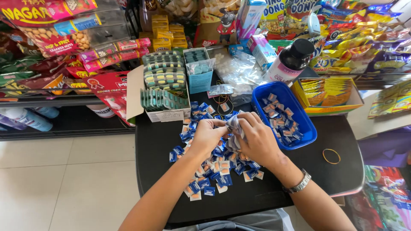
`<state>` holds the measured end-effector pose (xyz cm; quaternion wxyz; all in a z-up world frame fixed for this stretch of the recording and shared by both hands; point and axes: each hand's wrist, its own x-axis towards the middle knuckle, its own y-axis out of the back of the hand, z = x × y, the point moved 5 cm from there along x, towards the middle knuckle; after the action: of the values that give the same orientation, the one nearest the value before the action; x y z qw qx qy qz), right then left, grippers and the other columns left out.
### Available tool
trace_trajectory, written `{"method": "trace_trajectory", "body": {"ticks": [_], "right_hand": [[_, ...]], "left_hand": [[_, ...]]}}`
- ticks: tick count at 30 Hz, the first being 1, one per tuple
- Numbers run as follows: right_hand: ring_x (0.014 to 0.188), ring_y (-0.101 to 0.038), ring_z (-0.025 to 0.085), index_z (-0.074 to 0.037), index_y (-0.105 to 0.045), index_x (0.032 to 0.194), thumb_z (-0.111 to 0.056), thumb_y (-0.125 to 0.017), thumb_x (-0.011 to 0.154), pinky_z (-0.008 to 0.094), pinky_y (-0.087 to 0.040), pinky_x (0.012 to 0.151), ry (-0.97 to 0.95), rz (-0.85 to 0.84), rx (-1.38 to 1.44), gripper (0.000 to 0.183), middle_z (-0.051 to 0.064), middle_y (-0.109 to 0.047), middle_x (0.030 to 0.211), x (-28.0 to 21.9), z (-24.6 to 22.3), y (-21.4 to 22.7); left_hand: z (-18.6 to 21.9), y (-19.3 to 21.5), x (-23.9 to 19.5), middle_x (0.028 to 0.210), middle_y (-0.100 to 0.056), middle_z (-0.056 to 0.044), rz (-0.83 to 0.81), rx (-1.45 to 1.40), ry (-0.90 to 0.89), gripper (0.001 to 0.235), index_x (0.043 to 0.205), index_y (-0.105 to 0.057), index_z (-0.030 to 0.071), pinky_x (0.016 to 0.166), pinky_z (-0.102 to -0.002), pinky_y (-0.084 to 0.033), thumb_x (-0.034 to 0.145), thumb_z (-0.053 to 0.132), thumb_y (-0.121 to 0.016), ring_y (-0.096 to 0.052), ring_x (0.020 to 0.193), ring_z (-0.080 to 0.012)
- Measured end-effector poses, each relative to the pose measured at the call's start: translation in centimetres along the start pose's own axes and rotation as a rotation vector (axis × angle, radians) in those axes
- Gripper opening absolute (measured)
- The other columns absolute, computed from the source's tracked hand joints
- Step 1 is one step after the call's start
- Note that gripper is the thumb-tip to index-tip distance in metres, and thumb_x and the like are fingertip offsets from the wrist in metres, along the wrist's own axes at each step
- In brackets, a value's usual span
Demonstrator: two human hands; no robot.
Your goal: The person picks up small blue and white packets from a pile on a table and places them into a striped cloth pouch by hand.
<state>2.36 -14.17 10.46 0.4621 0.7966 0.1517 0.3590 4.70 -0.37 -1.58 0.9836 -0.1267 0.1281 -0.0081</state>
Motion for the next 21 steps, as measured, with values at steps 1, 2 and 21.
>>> {"method": "trace_trajectory", "body": {"ticks": [1, 2, 21], "right_hand": [[0.105, -0.062, 0.038, 0.004, -0.06, 0.104, -0.001, -0.071, 0.074, 0.043, -0.055, 0.078, -0.001, 0.003, -0.001, 0.032, 0.018, -0.063, 0.117, 0.0, 0.0, 0.0], [0.104, -0.062, 0.039, 0.004, -0.06, 0.104, -0.001, -0.071, 0.073, 0.043, -0.054, 0.079, 0.011, 0.002, -0.007, 0.033, 0.018, -0.064, 0.115, 0.0, 0.0, 0.1], [0.106, -0.067, 0.03, 0.002, -0.066, 0.104, 0.005, -0.07, 0.072, 0.039, -0.055, 0.088, -0.014, 0.126, 0.328, 0.032, 0.013, -0.065, 0.115, -0.2, 1.8, 1.2]], "left_hand": [[0.3, -0.1, 0.0, 0.077, -0.074, -0.005, -0.002, 0.002, -0.002, 0.014, 0.095, -0.079, -0.004, 0.046, -0.022, -0.045, 0.087, 0.006, -0.074, -0.057, 0.053, -0.0062], [0.7, -0.2, 0.1, 0.077, -0.074, -0.005, -0.002, -0.008, 0.004, 0.014, 0.095, -0.079, -0.003, 0.046, -0.022, -0.044, 0.086, 0.007, -0.075, -0.057, 0.053, -0.0064], [3.1, -0.4, -1.4, 0.074, -0.074, -0.003, -0.005, 0.034, -0.018, 0.013, 0.095, -0.08, 0.002, 0.046, -0.021, -0.045, 0.085, 0.007, -0.075, -0.065, 0.061, -0.0055]]}}
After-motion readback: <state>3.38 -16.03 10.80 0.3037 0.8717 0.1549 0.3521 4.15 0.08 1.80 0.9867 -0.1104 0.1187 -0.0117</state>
